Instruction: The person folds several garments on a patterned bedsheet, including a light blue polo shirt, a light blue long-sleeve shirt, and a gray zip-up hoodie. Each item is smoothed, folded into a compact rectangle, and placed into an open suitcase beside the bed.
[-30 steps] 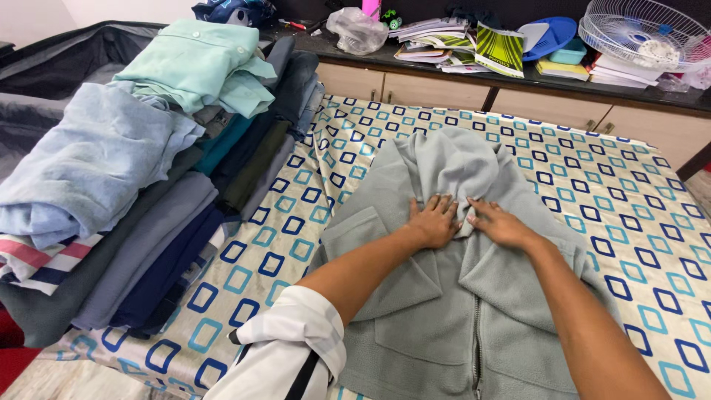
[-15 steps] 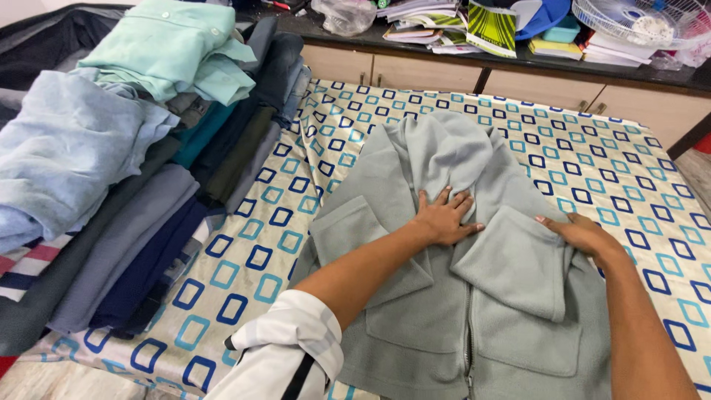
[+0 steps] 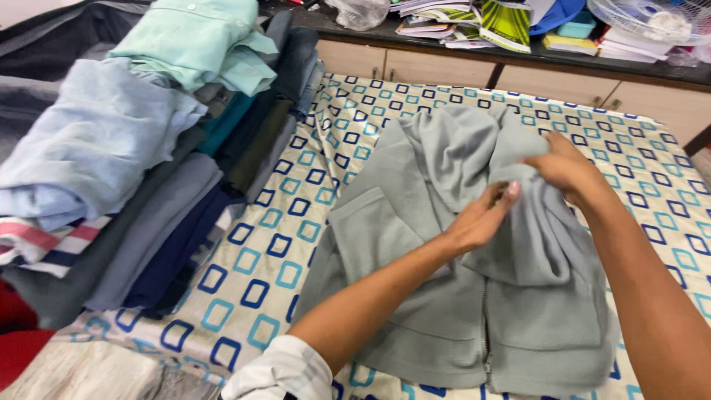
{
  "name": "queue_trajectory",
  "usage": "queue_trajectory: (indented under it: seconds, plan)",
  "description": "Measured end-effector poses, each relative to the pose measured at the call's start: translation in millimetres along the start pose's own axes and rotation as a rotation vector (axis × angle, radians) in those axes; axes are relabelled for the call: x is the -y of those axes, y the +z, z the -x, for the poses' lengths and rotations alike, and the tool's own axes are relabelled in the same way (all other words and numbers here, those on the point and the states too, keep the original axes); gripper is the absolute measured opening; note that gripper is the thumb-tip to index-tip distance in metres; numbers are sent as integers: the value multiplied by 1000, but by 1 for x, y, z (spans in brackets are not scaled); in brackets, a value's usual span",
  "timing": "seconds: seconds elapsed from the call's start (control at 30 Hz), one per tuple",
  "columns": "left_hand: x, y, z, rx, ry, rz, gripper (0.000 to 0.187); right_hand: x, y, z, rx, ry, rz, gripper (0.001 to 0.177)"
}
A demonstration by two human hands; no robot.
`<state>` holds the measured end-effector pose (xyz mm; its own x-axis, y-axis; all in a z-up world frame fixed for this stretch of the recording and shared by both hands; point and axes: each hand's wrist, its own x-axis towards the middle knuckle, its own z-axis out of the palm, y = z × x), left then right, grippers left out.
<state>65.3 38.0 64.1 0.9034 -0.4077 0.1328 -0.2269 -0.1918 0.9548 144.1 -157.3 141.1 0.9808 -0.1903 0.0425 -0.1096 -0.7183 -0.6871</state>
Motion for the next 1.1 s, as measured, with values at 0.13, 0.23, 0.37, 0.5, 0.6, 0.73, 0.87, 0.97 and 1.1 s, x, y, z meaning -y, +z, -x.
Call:
queue_trajectory:
  seconds: [0.13,0.23,0.37,0.5,0.6,0.73,0.87,0.97,1.1]
  plan:
    - [14,-33,11,-306,54,314,101,79,69,-16,4,-138,279,83]
    - [27,-65,27,-548,19,403,94,130,120,3,104,-146,353,78]
    - [43,-97,59,-568,-276,349,102,156,176,44,386,-103,150,73]
    - [70,-102,66,-563,-199,275,98,137,172,54,303,-407,315,59]
    - [95,-101,49,-511,-145,452,97,99,133,84,227,-324,426,73]
    - [118,-105,34,-436,-169,646,101,43,100,138,288,-203,575,92]
    - [96,-108,36,-432,-157,656,92,39,101,169,332,-98,599,76]
    - [61,-127,48,-378,-401,464,110,73,91,198,158,-179,488,60]
    - [42,-165,54,-349,-383,296,103,140,123,234,67,-500,261,53]
